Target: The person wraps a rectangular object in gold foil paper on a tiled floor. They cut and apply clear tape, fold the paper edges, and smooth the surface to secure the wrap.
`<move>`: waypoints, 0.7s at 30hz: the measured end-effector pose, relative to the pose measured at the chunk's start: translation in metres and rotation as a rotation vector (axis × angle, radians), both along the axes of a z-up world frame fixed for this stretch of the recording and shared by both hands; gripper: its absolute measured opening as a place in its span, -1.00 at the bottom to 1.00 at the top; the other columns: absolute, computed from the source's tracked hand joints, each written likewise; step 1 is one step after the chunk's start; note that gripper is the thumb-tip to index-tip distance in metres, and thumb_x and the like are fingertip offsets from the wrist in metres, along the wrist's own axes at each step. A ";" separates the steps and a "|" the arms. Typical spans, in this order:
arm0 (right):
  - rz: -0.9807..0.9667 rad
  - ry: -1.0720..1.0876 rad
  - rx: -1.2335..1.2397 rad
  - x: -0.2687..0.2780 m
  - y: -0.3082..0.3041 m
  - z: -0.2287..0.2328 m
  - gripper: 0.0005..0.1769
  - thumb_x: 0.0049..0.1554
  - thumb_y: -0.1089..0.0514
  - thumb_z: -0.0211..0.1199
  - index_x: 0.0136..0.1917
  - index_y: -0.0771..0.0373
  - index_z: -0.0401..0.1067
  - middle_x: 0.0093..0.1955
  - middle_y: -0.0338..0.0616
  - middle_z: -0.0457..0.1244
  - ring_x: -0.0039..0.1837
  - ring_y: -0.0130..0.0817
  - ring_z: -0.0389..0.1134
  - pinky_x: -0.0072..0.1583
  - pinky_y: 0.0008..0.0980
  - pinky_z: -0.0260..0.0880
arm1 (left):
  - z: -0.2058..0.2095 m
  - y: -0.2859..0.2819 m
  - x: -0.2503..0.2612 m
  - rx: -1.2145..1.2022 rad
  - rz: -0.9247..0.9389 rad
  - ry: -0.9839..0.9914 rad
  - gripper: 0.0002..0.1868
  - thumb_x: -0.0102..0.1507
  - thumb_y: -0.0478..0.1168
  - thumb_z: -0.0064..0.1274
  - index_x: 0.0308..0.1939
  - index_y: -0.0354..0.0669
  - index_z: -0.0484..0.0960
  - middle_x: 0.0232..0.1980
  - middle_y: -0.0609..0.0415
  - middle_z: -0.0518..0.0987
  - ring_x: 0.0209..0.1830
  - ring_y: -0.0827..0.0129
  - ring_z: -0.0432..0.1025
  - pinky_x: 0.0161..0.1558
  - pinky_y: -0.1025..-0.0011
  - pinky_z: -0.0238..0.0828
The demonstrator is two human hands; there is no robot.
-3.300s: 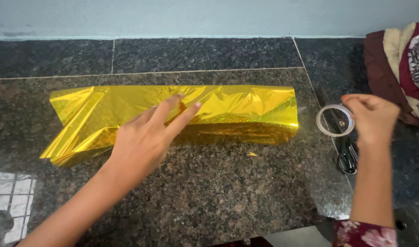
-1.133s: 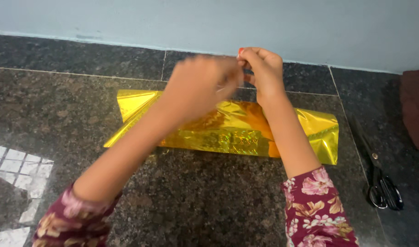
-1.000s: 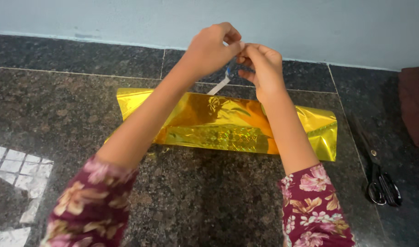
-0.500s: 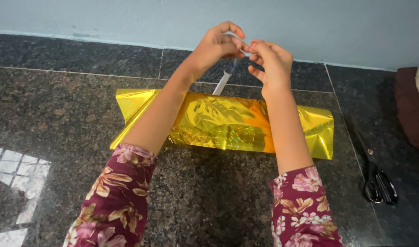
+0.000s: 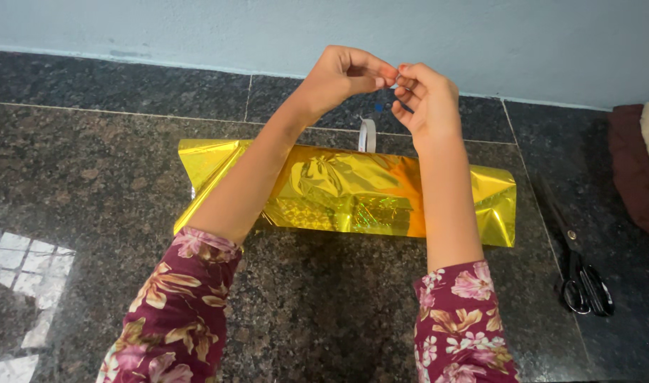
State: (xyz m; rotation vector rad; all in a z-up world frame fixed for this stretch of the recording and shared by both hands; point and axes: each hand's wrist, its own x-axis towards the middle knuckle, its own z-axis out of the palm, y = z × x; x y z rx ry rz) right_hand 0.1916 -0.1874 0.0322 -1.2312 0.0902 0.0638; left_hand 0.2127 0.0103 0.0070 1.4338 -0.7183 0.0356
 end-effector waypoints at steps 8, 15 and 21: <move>0.046 0.034 0.136 0.014 -0.010 -0.014 -0.82 -0.02 0.16 0.26 -0.10 0.16 0.43 -0.21 -0.30 0.30 -0.16 -0.45 0.30 -0.08 -0.40 0.34 | 0.001 -0.004 -0.002 -0.032 -0.154 0.010 -0.75 0.30 -0.40 0.15 0.07 -0.33 0.70 -0.03 -0.05 0.73 -0.16 0.45 0.65 0.01 0.44 0.71; -0.004 0.076 0.191 0.025 -0.015 -0.024 -0.69 -0.07 0.09 0.29 -0.03 0.14 0.40 -0.20 -0.31 0.24 -0.15 -0.40 0.26 -0.06 -0.37 0.29 | 0.002 -0.011 -0.006 0.018 -0.112 0.041 -0.72 0.29 -0.41 0.14 0.09 -0.30 0.72 -0.10 -0.01 0.74 -0.18 0.52 0.62 -0.02 0.51 0.65; -0.073 0.101 0.268 0.022 -0.014 -0.021 -0.48 -0.05 -0.25 0.19 0.02 0.15 0.43 -0.17 -0.22 0.27 -0.14 -0.31 0.24 -0.05 -0.24 0.29 | 0.003 -0.027 -0.008 0.070 -0.027 -0.008 -0.71 0.28 -0.42 0.15 0.09 -0.25 0.73 -0.08 0.04 0.74 -0.24 0.54 0.58 -0.05 0.51 0.66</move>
